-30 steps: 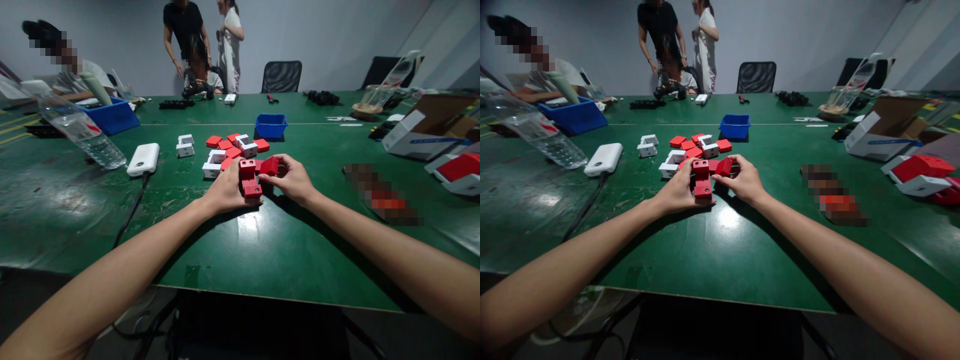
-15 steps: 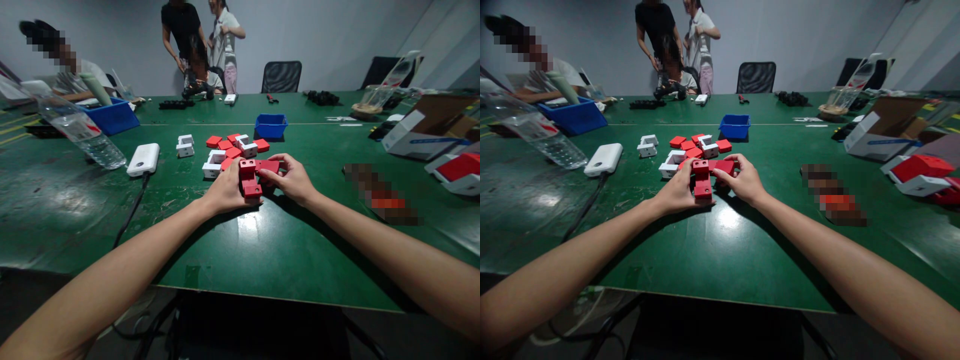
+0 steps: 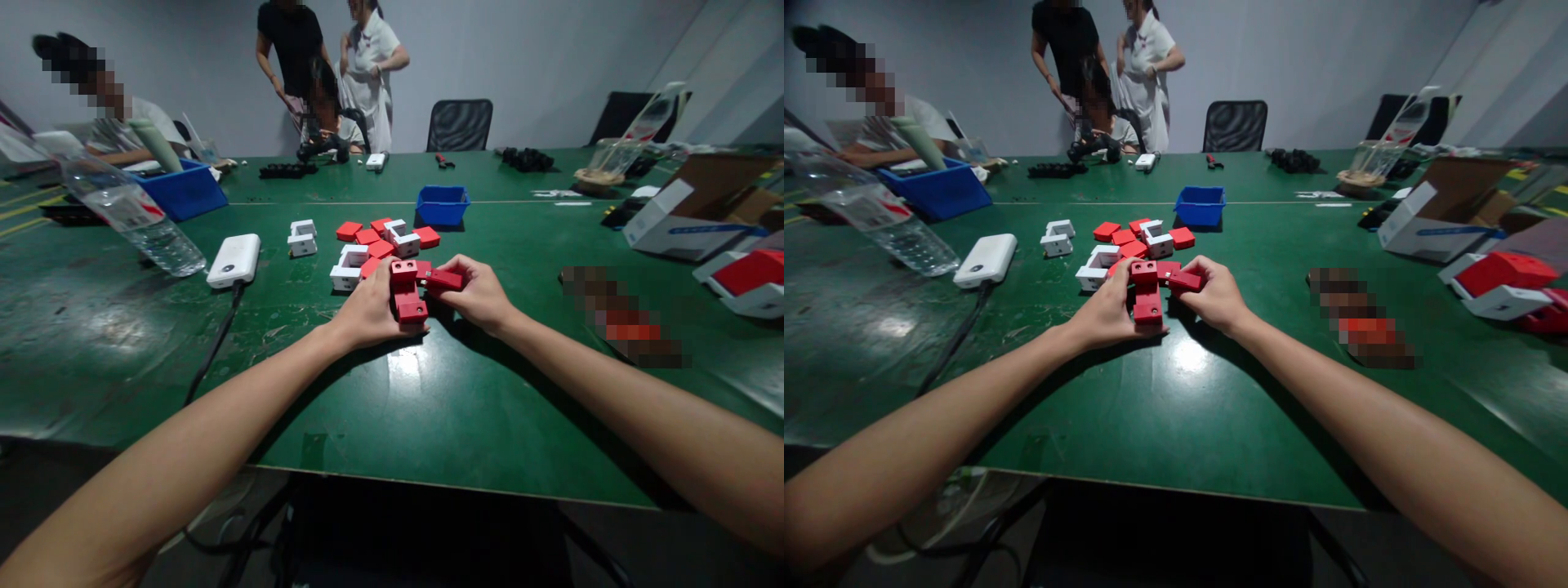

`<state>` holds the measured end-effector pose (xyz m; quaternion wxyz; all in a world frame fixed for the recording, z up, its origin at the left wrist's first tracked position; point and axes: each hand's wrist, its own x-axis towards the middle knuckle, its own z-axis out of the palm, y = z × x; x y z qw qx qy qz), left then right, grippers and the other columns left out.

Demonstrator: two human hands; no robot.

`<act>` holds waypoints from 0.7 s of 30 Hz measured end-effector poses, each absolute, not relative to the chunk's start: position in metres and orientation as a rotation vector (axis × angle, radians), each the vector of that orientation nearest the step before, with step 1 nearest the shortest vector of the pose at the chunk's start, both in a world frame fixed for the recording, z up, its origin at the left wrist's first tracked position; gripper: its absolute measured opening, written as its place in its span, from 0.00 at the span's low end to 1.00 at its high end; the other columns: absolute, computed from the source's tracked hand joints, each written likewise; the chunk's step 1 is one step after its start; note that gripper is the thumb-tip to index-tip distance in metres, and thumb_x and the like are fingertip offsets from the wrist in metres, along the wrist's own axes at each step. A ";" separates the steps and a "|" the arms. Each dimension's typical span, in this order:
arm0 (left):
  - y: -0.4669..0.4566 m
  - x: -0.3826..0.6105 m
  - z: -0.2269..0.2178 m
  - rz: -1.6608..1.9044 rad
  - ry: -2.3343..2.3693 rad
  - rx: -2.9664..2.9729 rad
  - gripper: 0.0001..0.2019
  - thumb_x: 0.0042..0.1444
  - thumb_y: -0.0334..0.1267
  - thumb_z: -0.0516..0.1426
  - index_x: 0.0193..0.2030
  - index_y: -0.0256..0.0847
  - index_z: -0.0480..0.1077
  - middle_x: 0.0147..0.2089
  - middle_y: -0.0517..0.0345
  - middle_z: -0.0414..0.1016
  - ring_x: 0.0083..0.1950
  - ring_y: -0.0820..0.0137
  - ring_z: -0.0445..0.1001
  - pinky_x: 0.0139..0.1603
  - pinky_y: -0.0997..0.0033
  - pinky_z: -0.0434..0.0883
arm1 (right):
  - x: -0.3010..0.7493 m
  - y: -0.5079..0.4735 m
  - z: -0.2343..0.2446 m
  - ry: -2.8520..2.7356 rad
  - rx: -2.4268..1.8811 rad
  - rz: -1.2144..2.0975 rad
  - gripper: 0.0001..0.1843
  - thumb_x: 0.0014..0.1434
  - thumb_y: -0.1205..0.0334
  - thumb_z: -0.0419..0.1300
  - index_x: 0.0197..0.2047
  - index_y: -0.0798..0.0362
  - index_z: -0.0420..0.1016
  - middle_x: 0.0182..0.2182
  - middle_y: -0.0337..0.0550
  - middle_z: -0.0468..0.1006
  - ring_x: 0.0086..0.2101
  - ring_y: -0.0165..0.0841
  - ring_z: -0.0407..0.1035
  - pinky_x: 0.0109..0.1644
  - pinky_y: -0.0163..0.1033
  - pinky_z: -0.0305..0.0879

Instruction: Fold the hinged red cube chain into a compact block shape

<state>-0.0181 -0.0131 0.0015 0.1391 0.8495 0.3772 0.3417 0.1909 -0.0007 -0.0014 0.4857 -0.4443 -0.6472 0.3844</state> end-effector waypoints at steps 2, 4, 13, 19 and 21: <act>-0.013 -0.018 0.001 0.992 1.093 2.457 0.47 0.39 0.55 0.70 0.60 0.39 0.53 0.57 0.39 0.67 0.57 0.49 0.71 0.57 0.44 0.71 | 0.191 0.001 -0.003 -1.585 -1.052 0.934 0.15 0.40 0.64 0.69 0.31 0.52 0.70 0.31 0.41 0.78 0.32 0.36 0.72 0.41 0.44 0.69; -0.013 -0.018 0.000 0.998 1.097 2.449 0.47 0.39 0.55 0.70 0.60 0.39 0.53 0.57 0.40 0.67 0.57 0.49 0.71 0.58 0.43 0.71 | 0.191 0.002 -0.004 -1.598 -1.025 0.933 0.14 0.40 0.64 0.69 0.31 0.52 0.71 0.31 0.41 0.78 0.33 0.37 0.72 0.42 0.45 0.68; -0.013 -0.018 0.000 0.999 1.087 2.441 0.45 0.39 0.53 0.71 0.59 0.39 0.54 0.57 0.40 0.68 0.57 0.48 0.71 0.59 0.42 0.70 | 0.189 -0.003 -0.001 -1.568 -1.076 0.948 0.21 0.43 0.54 0.73 0.35 0.50 0.68 0.31 0.40 0.76 0.28 0.35 0.71 0.30 0.41 0.68; -0.013 -0.018 0.000 1.000 1.099 2.452 0.45 0.39 0.54 0.70 0.59 0.40 0.54 0.56 0.41 0.68 0.56 0.49 0.72 0.57 0.43 0.71 | 0.188 -0.003 0.000 -1.548 -1.087 0.939 0.23 0.47 0.50 0.70 0.39 0.48 0.63 0.32 0.40 0.75 0.29 0.35 0.71 0.28 0.40 0.67; -0.013 -0.018 0.000 1.000 1.097 2.455 0.45 0.39 0.54 0.70 0.59 0.39 0.54 0.56 0.40 0.68 0.55 0.49 0.72 0.55 0.43 0.72 | 0.190 0.000 -0.004 -1.562 -1.090 0.794 0.21 0.46 0.57 0.69 0.38 0.48 0.63 0.31 0.38 0.72 0.30 0.33 0.68 0.32 0.40 0.67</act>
